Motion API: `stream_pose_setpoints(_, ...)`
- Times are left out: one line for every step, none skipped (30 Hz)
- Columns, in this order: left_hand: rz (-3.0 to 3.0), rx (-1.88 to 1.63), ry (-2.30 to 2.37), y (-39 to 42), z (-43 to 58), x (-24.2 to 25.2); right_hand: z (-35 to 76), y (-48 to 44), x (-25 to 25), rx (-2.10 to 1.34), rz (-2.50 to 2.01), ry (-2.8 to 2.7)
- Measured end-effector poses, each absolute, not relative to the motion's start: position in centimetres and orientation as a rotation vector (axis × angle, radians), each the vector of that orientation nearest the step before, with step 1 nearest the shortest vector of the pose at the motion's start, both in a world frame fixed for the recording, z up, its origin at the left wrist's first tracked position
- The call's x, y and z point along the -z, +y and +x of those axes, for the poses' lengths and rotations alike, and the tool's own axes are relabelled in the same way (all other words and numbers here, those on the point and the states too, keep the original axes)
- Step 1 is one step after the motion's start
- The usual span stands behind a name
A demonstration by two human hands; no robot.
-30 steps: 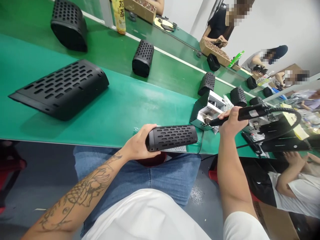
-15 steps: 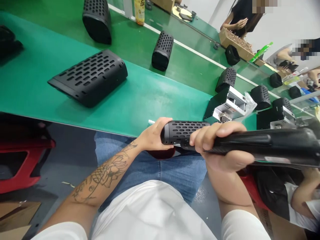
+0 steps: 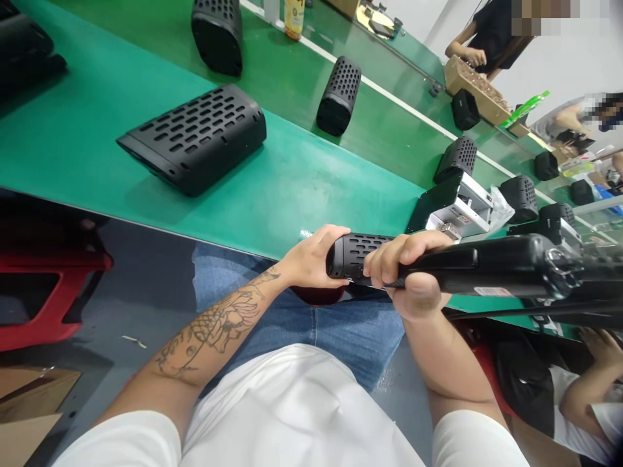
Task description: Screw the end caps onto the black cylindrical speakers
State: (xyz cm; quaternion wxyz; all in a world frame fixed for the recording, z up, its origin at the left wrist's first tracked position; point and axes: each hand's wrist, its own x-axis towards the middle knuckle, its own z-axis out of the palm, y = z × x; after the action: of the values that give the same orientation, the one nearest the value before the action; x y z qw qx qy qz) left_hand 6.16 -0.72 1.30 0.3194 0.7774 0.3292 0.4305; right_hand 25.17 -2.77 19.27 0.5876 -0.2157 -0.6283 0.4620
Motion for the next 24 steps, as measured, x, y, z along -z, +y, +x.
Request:
stream_pose_setpoints(2.041, -1.131, 0.869, -0.7, 6.2, -1.3, 25.1, -2.7, -19.2, -1.079, -0.518, -1.475)
stream_pose_setpoints(2.039, -1.133, 0.872, -0.7, 6.2, -1.3, 25.1, -2.7, -19.1, -1.081, -0.540, -1.489)
stream_pose_setpoints(2.037, -1.133, 0.875, -0.7, 6.2, -1.2, 25.1, -2.7, -19.0, -1.084, -0.567, -1.503)
stream_pose_setpoints(2.035, -1.133, 0.878, -0.7, 6.3, -1.2, 25.0, -2.7, -18.9, -1.087, -0.590, -1.514)
stream_pose_setpoints(2.033, -1.132, 0.884, -0.7, 6.3, -1.2, 25.1, -2.7, -18.9, -1.093, -0.607, -1.520)
stream_pose_setpoints(2.031, -1.132, 0.890, -0.7, 6.4, -1.2, 25.1, -2.7, -18.8, -1.100, -0.613, -1.524)
stream_pose_setpoints(2.032, -1.135, 0.893, -0.8, 6.4, -1.2, 25.1, -2.7, -18.8, -1.108, -0.608, -1.527)
stream_pose_setpoints(2.034, -1.141, 0.894, -0.8, 6.5, -1.2, 25.2, -2.7, -18.7, -1.117, -0.592, -1.530)
stream_pose_setpoints(2.039, -1.145, 0.892, -0.8, 6.5, -1.3, 25.3, -2.6, -18.6, -1.125, -0.569, -1.531)
stream_pose_setpoints(2.044, -1.145, 0.891, -0.7, 6.5, -1.3, 25.3, -2.6, -18.5, -1.135, -0.544, -1.534)
stream_pose_setpoints(2.046, -1.137, 0.895, -0.7, 6.4, -1.4, 25.4, -2.5, -18.3, -1.148, -0.526, -1.540)
stream_pose_setpoints(2.046, -1.123, 0.905, -0.6, 6.3, -1.4, 25.4, -2.4, -18.1, -1.161, -0.518, -1.543)
stream_pose_setpoints(2.045, -1.107, 0.919, -0.5, 6.2, -1.4, 25.4, -2.4, -17.8, -1.174, -0.524, -1.545)
stream_pose_setpoints(2.045, -1.093, 0.935, -0.5, 6.2, -1.3, 25.4, -2.5, -17.4, -1.179, -0.542, -1.538)
stream_pose_setpoints(2.051, -1.090, 0.952, -0.6, 6.2, -1.2, 25.4, -2.6, -17.0, -1.183, -0.568, -1.530)
stream_pose_setpoints(2.066, -1.102, 0.972, -0.8, 6.3, -1.0, 25.4, -2.8, -16.7, -1.183, -0.595, -1.520)
stream_pose_setpoints(2.090, -1.133, 1.002, -1.2, 6.5, -0.7, 25.4, -3.0, -16.5, -1.179, -0.611, -1.506)
stream_pose_setpoints(2.114, -1.184, 1.055, -1.9, 6.8, -0.3, 25.5, -3.3, -16.5, -1.179, -0.615, -1.490)
stream_pose_setpoints(2.131, -1.250, 1.130, -2.9, 7.3, 0.1, 25.9, -3.5, -16.8, -1.185, -0.612, -1.476)
stream_pose_setpoints(2.131, -1.327, 1.231, -4.2, 7.9, 0.5, 26.4, -3.6, -17.2, -1.183, -0.605, -1.460)
stream_pose_setpoints(2.107, -1.402, 1.350, -5.8, 8.6, 0.9, 27.2, -3.6, -17.8, -1.157, -0.604, -1.434)
stream_pose_setpoints(2.078, -1.458, 1.444, -7.6, 9.3, 1.4, 28.3, -3.3, -18.5, -1.091, -0.615, -1.399)
stream_pose_setpoints(2.059, -1.486, 1.497, -9.6, 10.0, 1.8, 29.7, -2.7, -19.3, -0.986, -0.646, -1.361)
stream_pose_setpoints(2.063, -1.481, 1.506, -11.6, 10.7, 2.1, 31.3, -1.9, -20.0, -0.842, -0.696, -1.319)
